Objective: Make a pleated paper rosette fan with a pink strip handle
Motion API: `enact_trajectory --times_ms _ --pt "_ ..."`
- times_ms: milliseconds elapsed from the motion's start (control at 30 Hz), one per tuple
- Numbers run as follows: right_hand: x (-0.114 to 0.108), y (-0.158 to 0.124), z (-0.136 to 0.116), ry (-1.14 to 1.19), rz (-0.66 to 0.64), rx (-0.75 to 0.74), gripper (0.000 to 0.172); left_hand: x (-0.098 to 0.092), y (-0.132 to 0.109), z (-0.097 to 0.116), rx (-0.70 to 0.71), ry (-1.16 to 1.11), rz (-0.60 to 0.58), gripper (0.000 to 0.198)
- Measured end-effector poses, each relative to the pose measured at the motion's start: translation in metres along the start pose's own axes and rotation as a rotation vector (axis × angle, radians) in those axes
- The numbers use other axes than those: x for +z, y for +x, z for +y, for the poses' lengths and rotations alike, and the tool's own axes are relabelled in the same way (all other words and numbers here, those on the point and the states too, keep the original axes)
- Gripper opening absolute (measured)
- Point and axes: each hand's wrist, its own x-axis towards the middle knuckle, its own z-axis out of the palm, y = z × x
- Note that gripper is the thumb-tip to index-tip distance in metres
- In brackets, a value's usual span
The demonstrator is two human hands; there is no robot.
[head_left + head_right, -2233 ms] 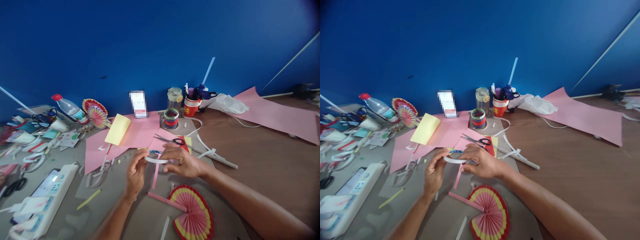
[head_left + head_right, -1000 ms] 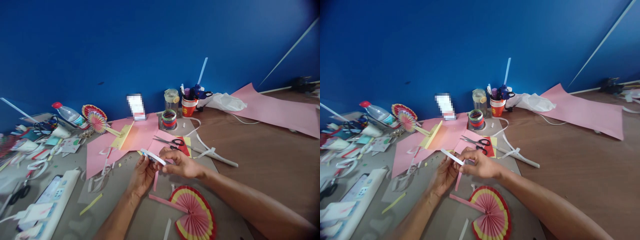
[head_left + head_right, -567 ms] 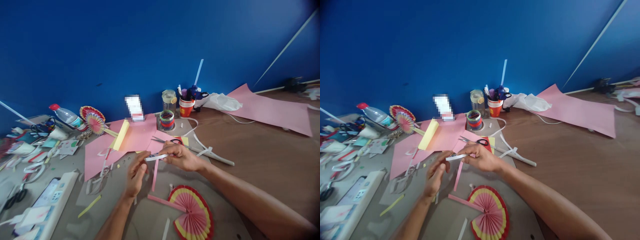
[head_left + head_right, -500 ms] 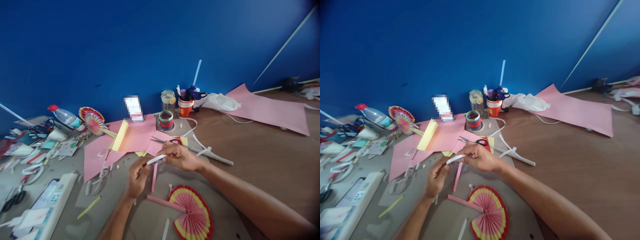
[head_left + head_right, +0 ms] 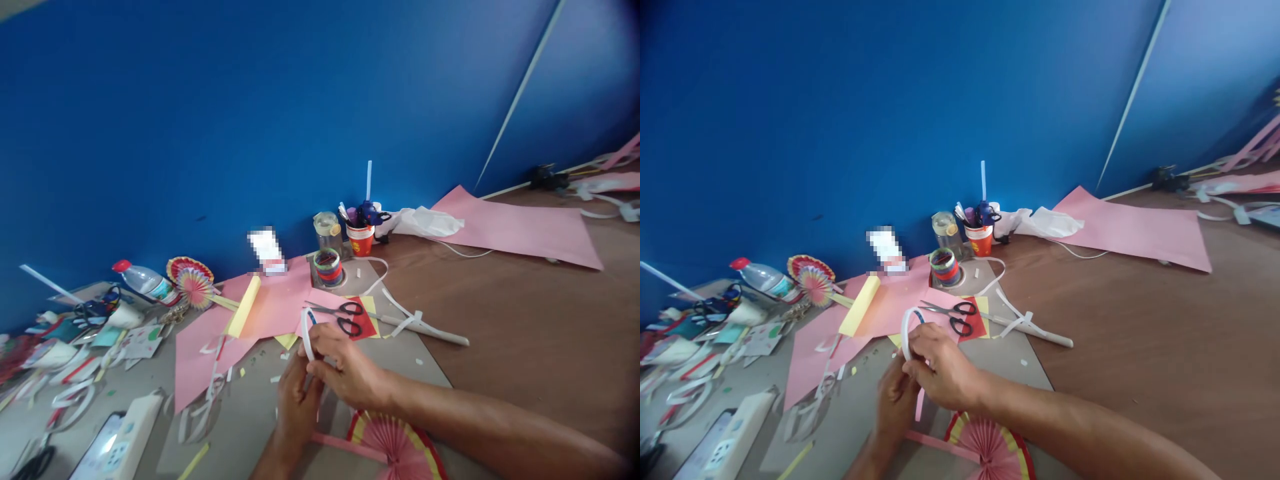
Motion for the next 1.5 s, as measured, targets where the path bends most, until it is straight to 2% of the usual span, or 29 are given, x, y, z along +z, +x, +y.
enact_trajectory --times_ms 133,200,267,367,500,667,833,1033,1300,1400,1500 --pt "-0.002 0.004 0.001 -0.014 -0.005 -0.061 0.011 0.0 -0.002 -0.003 0.038 -0.007 0.113 0.031" --pt "-0.004 0.006 0.002 -0.063 -0.015 -0.115 0.009 -0.001 -0.003 -0.001 0.09 0.018 0.184 0.027" --pt "-0.005 0.006 0.005 -0.128 0.014 -0.14 0.006 -0.002 -0.003 0.003 0.145 0.044 0.253 0.021" --pt "-0.008 0.005 0.01 -0.253 0.076 -0.158 0.017 -0.005 -0.005 0.008 0.173 0.011 0.315 0.028" --pt "-0.009 0.003 0.013 -0.413 0.005 -0.226 0.023 -0.01 -0.008 0.005 0.179 0.043 0.254 0.042" --pt "-0.003 0.0 0.013 -0.517 -0.058 -0.302 0.021 -0.009 -0.008 0.003 0.261 0.226 0.169 0.05" --pt "0.0 0.0 0.016 -0.591 -0.04 -0.266 0.024 -0.003 -0.007 0.004 0.327 0.283 0.144 0.053" --pt "-0.003 -0.001 0.018 -0.622 -0.031 -0.233 0.026 0.0 -0.011 -0.003 0.313 0.342 0.123 0.057" --pt "-0.006 0.001 0.018 -0.618 -0.031 -0.203 0.023 -0.003 -0.005 0.002 0.288 0.235 0.095 0.036" --pt "-0.007 0.002 0.02 -0.634 -0.024 -0.216 0.022 -0.005 -0.002 0.003 0.276 0.292 0.147 0.021" --pt "-0.007 0.003 0.022 -0.66 -0.033 -0.23 0.021 -0.007 0.001 0.002 0.332 0.376 0.214 0.01"
